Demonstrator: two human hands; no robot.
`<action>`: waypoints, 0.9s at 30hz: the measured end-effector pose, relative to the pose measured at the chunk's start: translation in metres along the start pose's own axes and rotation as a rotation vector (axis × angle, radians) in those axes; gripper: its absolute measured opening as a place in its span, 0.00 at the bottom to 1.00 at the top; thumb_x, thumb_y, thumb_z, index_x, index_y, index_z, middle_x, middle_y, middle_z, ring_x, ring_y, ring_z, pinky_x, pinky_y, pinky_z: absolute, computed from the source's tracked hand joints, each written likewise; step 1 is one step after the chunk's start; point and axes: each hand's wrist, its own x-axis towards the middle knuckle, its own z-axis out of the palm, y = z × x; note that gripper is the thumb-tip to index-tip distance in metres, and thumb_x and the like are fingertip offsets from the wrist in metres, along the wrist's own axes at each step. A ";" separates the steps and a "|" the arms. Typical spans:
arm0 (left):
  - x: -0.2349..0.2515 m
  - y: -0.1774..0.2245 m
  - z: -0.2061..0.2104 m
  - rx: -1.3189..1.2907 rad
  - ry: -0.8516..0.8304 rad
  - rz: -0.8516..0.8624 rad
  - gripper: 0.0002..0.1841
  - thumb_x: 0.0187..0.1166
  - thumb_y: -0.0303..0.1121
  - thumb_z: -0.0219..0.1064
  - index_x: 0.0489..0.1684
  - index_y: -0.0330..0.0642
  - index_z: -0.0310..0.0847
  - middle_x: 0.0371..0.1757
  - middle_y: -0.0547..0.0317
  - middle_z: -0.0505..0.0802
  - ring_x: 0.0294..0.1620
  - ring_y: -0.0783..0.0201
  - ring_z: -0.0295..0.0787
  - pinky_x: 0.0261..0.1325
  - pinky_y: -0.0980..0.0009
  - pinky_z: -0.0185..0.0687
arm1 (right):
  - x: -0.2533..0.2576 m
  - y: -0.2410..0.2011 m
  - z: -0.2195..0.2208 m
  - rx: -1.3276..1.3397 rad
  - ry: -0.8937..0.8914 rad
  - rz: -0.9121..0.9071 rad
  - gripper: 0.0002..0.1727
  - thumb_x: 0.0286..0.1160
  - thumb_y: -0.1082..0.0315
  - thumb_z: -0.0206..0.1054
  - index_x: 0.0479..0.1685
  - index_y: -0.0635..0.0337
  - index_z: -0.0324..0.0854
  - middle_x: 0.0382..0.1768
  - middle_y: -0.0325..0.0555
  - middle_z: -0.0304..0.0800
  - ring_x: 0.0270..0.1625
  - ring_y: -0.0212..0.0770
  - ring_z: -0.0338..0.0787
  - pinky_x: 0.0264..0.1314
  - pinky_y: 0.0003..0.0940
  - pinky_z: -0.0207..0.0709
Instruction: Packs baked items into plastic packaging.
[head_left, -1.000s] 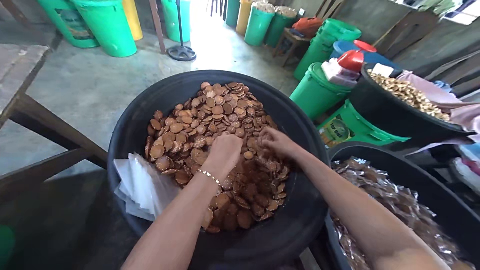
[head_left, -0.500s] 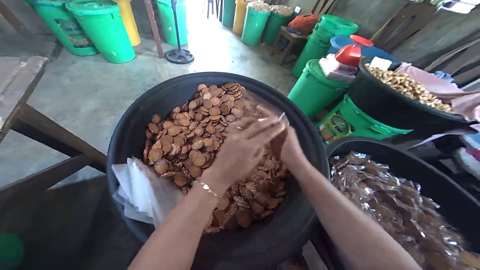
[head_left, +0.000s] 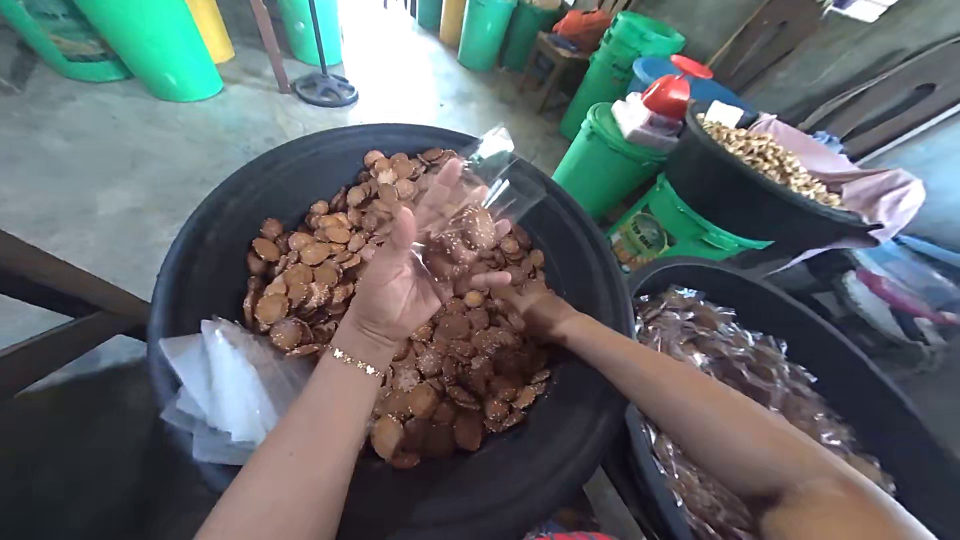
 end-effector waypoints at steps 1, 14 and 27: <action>0.000 0.000 0.002 -0.001 -0.008 -0.011 0.36 0.84 0.55 0.59 0.94 0.67 0.52 0.89 0.54 0.69 0.78 0.46 0.79 0.62 0.50 0.89 | 0.002 -0.002 0.003 -0.015 0.008 -0.012 0.29 0.84 0.71 0.61 0.85 0.69 0.65 0.80 0.76 0.68 0.83 0.76 0.68 0.81 0.72 0.61; 0.001 0.001 0.003 0.118 0.190 0.101 0.21 0.93 0.38 0.46 0.79 0.47 0.74 0.81 0.56 0.79 0.72 0.56 0.85 0.68 0.59 0.87 | 0.009 0.020 -0.012 -0.055 0.075 0.245 0.22 0.88 0.69 0.57 0.79 0.62 0.74 0.71 0.67 0.82 0.75 0.68 0.81 0.73 0.68 0.73; 0.000 0.009 0.006 0.101 0.063 0.163 0.43 0.76 0.41 0.63 0.96 0.58 0.44 0.91 0.50 0.63 0.84 0.48 0.70 0.77 0.52 0.77 | 0.033 0.022 -0.001 0.034 0.037 0.158 0.32 0.83 0.65 0.66 0.87 0.61 0.66 0.86 0.68 0.63 0.83 0.68 0.71 0.81 0.66 0.67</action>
